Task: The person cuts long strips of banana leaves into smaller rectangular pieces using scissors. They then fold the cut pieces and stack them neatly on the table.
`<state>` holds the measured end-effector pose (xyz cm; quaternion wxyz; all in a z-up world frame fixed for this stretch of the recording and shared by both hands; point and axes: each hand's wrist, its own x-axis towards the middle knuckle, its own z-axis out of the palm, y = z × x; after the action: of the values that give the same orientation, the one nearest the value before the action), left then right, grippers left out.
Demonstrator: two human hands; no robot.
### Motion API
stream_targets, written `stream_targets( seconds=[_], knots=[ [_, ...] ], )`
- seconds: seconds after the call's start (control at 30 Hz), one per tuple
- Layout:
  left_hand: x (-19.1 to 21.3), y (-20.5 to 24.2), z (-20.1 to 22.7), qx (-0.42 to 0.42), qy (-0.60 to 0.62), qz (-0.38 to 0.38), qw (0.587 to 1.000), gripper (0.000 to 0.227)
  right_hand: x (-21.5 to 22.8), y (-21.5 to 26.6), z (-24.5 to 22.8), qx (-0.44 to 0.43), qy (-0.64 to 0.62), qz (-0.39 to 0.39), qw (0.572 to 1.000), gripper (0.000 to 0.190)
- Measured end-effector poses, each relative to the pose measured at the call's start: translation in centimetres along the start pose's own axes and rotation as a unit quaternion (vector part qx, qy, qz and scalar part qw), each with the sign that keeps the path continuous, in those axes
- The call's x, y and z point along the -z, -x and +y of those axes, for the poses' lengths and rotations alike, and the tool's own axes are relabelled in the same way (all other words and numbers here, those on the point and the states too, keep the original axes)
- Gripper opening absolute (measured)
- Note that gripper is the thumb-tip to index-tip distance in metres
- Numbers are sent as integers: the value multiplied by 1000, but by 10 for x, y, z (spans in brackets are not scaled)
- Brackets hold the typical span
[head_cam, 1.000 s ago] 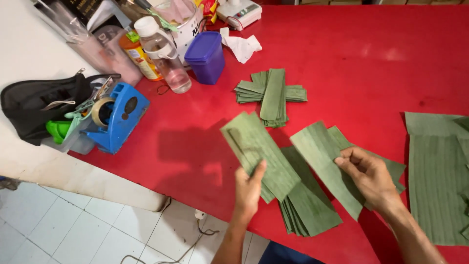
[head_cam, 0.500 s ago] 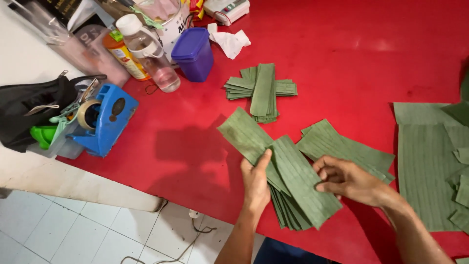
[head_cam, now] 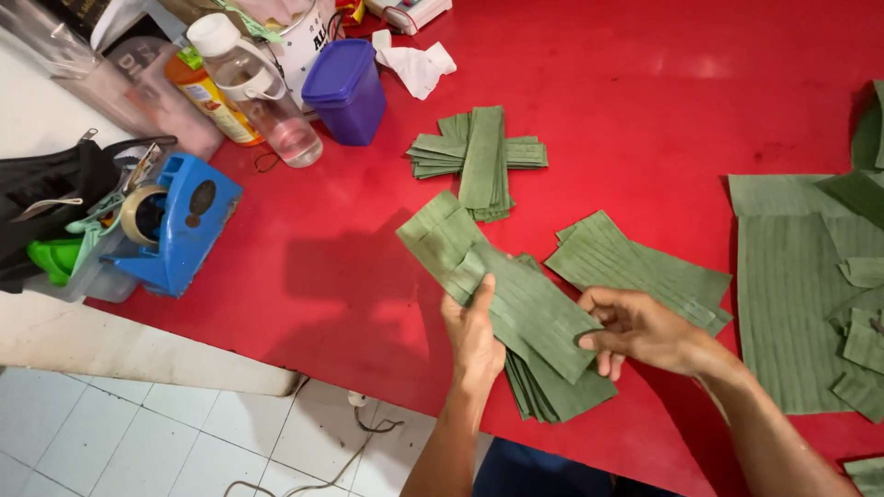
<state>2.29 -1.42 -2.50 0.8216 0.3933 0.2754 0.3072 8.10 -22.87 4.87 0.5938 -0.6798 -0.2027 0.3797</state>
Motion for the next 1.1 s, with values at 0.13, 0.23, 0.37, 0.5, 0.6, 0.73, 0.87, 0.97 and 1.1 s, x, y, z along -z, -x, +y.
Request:
stream_targets(
  seconds=[0.13,0.23,0.37,0.5,0.6,0.73,0.87,0.97,1.1],
  knots=[
    [-26,26,38,11,102,-51,993,25,5,-4,11,11,0,21,1000,11],
    [-12,9,25,7,81,-25,996,26,5,-3,4,6,1,44,999,10],
    [-7,7,32,63,73,83,992,34,7,-5,4,8,-14,65,998,17],
    [-1,4,29,148,89,26,985,45,5,-12,13,78,-83,122,986,10],
    [38,-14,-31,170,73,9,983,44,-1,-23,22,136,-35,134,981,9],
    [-20,33,39,193,51,55,978,51,-26,-30,29,148,5,166,975,18],
    [-32,38,61,137,39,93,985,50,-38,-16,-3,99,210,228,946,17],
    [-11,20,64,71,60,106,990,29,-37,-12,-13,-9,334,230,914,35],
    [15,14,80,36,55,83,994,34,-32,-18,2,-82,387,198,897,30]
  ],
)
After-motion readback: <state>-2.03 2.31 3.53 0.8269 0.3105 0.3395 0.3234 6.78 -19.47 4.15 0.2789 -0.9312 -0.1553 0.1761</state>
